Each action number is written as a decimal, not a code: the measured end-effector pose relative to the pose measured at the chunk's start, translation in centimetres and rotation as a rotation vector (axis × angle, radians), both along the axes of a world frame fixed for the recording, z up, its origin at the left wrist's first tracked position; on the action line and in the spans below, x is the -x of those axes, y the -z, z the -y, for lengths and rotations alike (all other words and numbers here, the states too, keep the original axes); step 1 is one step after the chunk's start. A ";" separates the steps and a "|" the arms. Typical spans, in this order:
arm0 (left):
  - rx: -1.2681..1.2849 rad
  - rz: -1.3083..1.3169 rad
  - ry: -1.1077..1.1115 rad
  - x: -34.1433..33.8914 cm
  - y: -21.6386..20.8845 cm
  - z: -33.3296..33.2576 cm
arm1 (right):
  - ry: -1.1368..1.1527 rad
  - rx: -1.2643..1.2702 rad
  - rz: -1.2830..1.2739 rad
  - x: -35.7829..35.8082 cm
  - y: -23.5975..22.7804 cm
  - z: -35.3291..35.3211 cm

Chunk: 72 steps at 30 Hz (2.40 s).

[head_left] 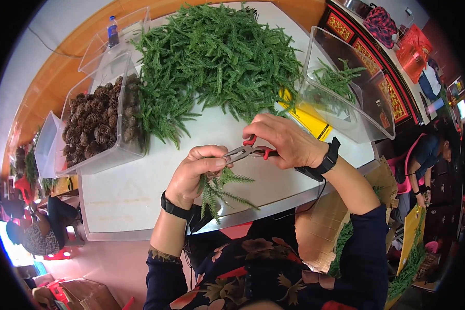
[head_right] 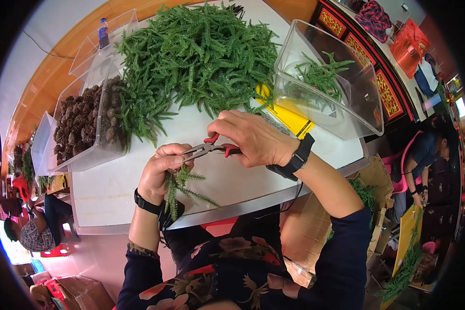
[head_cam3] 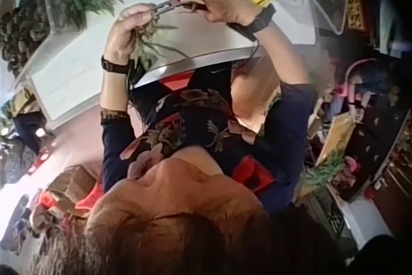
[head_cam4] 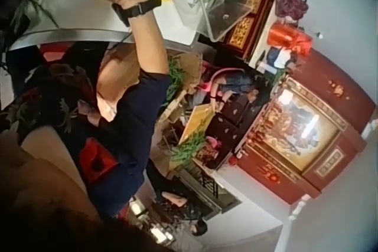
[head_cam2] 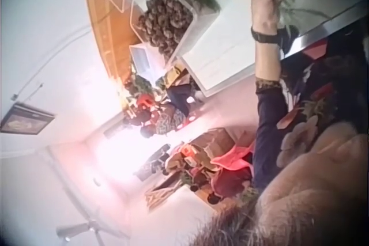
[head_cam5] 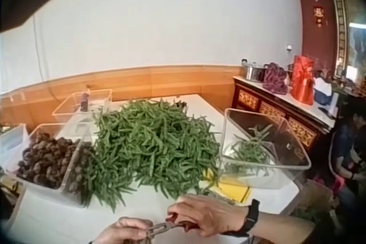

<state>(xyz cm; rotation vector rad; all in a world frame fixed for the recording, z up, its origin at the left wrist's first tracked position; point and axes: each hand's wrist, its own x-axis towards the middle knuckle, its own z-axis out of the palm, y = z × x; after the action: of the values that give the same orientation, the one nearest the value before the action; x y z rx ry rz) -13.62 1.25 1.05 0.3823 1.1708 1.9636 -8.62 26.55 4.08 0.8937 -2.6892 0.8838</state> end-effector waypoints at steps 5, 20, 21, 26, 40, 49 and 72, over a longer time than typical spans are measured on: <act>-0.002 -0.031 0.041 0.1 -0.5 0.2 | -0.006 -0.012 -0.022 0.0 -0.2 0.0; 0.203 -0.321 -0.319 -0.5 -0.9 -0.7 | 0.218 -0.007 0.135 -2.2 -0.9 0.3; 0.172 -0.245 -0.285 -0.5 -1.1 -0.6 | 0.198 0.054 0.158 -1.9 -0.6 -0.1; 0.056 -0.071 -0.144 -0.1 -0.7 0.0 | 0.073 0.097 0.096 -0.7 0.1 -0.7; 0.031 0.005 -0.012 0.2 -0.5 0.2 | 0.045 -0.139 0.025 -0.5 -0.8 -0.1; 0.315 -0.353 -0.433 -0.4 -0.4 -1.4 | 0.390 -0.063 0.243 -2.5 -1.5 1.8; 0.364 -0.437 -0.539 -0.7 -0.4 -1.5 | 0.402 -0.078 0.205 -3.2 -1.2 3.3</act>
<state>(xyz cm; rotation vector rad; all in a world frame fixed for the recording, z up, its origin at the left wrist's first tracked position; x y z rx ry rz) -12.90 2.77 1.49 0.3329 2.0476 2.1014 -5.41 23.26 5.23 0.2620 -2.9378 0.8187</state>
